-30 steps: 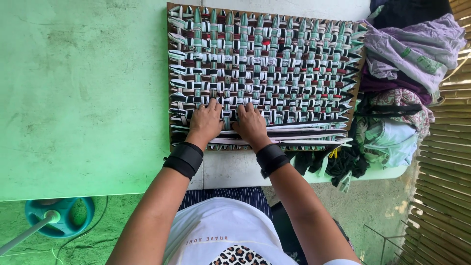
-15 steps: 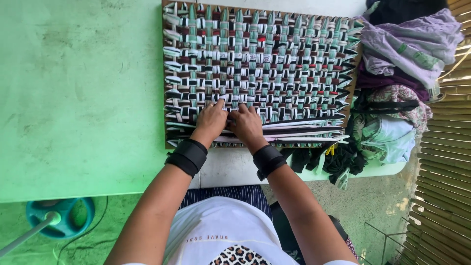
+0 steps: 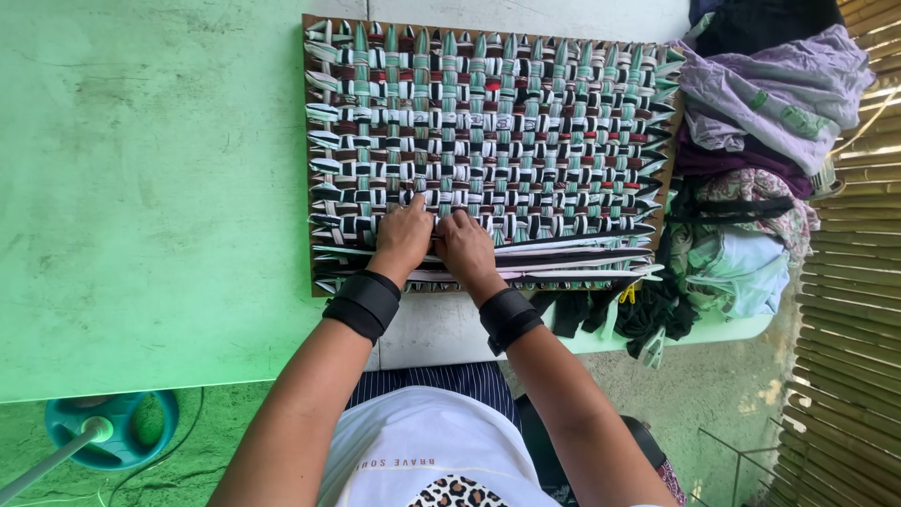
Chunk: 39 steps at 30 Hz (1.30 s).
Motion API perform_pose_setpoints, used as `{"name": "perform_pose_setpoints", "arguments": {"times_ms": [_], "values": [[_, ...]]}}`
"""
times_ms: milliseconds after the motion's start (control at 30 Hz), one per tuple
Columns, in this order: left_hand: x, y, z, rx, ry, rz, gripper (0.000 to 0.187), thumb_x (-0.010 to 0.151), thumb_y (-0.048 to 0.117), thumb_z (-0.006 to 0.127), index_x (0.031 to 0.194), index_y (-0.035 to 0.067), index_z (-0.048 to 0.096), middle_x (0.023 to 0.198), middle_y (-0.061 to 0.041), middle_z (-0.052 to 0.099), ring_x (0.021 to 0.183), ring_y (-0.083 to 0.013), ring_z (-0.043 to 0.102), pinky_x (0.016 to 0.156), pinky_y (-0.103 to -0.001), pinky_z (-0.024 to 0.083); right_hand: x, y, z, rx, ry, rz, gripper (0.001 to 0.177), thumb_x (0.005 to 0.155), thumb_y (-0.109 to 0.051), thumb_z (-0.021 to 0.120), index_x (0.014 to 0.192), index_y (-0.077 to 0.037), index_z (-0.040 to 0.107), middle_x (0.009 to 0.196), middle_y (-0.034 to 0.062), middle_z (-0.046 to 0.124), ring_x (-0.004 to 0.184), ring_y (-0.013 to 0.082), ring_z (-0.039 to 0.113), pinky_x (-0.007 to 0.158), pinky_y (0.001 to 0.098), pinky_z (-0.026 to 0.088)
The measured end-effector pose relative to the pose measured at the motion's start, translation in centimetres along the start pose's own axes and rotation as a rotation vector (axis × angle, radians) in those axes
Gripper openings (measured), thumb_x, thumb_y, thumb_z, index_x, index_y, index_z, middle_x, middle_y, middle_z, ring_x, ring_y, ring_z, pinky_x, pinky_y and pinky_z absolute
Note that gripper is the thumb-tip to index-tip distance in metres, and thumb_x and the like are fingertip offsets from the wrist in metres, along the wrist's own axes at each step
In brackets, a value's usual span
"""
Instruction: The person is weaving a rug by hand using fabric strips on a wooden loom frame.
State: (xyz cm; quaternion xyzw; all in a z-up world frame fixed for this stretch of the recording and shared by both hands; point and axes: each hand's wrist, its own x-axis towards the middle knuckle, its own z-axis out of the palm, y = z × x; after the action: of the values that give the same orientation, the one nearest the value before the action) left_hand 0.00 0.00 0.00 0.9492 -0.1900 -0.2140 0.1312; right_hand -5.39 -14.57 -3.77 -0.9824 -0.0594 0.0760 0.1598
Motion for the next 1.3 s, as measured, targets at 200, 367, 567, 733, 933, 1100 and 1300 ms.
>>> {"name": "perform_pose_setpoints", "arguments": {"times_ms": [200, 367, 567, 733, 933, 1100, 1300], "values": [[0.3, 0.2, 1.9, 0.123, 0.133, 0.086, 0.004, 0.085, 0.003, 0.072, 0.082, 0.006, 0.073, 0.124, -0.012, 0.064, 0.096, -0.0281, 0.071, 0.082, -0.043, 0.061, -0.7, -2.4, -7.0, -0.008, -0.236, 0.265, 0.033, 0.080, -0.047, 0.082, 0.081, -0.015, 0.073, 0.093, 0.0021, 0.068, 0.096, 0.0242, 0.060, 0.080, 0.0447, 0.047], [-0.1, -0.1, 2.8, 0.042, 0.183, 0.047, 0.004, 0.085, 0.006, 0.072, 0.088, 0.003, 0.071, 0.120, -0.012, 0.064, 0.093, -0.0317, 0.072, 0.074, -0.042, 0.063, -1.3, -2.0, -4.1, 0.057, -0.133, 0.194, 0.022, 0.077, -0.037, 0.082, 0.077, -0.016, 0.075, 0.086, 0.0009, 0.069, 0.093, 0.0245, 0.056, 0.087, 0.0433, 0.037], [-0.2, -0.2, 2.5, -0.027, 0.127, 0.008, 0.019, 0.089, 0.014, 0.072, 0.103, 0.001, 0.068, 0.117, -0.014, 0.061, 0.088, -0.0319, 0.073, 0.069, -0.041, 0.063, -2.3, 2.2, 0.9, 0.253, -0.134, 0.093, 0.020, 0.095, -0.032, 0.070, 0.088, -0.014, 0.071, 0.092, 0.0004, 0.067, 0.095, 0.0233, 0.059, 0.090, 0.0425, 0.044], [-0.2, -0.1, 1.6, -0.057, 0.092, -0.016, 0.018, 0.088, 0.014, 0.071, 0.101, 0.002, 0.068, 0.122, -0.016, 0.059, 0.087, -0.0340, 0.074, 0.070, -0.042, 0.063, -1.4, 1.6, -4.4, 0.173, -0.232, 0.258, 0.026, 0.103, -0.040, 0.066, 0.106, -0.014, 0.066, 0.109, 0.0025, 0.064, 0.089, 0.0268, 0.065, 0.079, 0.0442, 0.056], [0.0, -0.2, 2.8, -0.001, 0.106, 0.019, 0.019, 0.089, 0.009, 0.067, 0.104, -0.003, 0.066, 0.128, -0.021, 0.057, 0.082, -0.0350, 0.075, 0.068, -0.043, 0.063, -0.4, 0.2, -7.7, -0.120, -0.137, 0.131, 0.056, 0.065, -0.035, 0.089, 0.108, -0.013, 0.060, 0.114, 0.0137, 0.056, 0.102, 0.0351, 0.063, 0.075, 0.0486, 0.055], [-0.4, 2.1, -1.5, 0.006, -0.038, -0.050, 0.024, 0.087, 0.009, 0.069, 0.109, -0.001, 0.066, 0.130, -0.020, 0.056, 0.089, -0.0346, 0.074, 0.074, -0.044, 0.063, -0.2, 3.5, -2.8, -0.081, -0.117, 0.131, 0.043, 0.088, -0.030, 0.079, 0.120, -0.010, 0.059, 0.119, 0.0122, 0.059, 0.100, 0.0288, 0.067, 0.075, 0.0419, 0.058], [0.9, 3.3, 0.9, -0.097, 0.160, 0.137, 0.050, 0.072, 0.022, 0.083, 0.114, 0.000, 0.066, 0.118, -0.017, 0.061, 0.104, -0.0345, 0.067, 0.082, -0.043, 0.059, -1.0, 3.6, -4.6, -0.096, 0.000, 0.153, 0.044, 0.081, -0.048, 0.082, 0.096, -0.008, 0.071, 0.104, 0.0085, 0.065, 0.107, 0.0291, 0.060, 0.093, 0.0415, 0.051]]}}
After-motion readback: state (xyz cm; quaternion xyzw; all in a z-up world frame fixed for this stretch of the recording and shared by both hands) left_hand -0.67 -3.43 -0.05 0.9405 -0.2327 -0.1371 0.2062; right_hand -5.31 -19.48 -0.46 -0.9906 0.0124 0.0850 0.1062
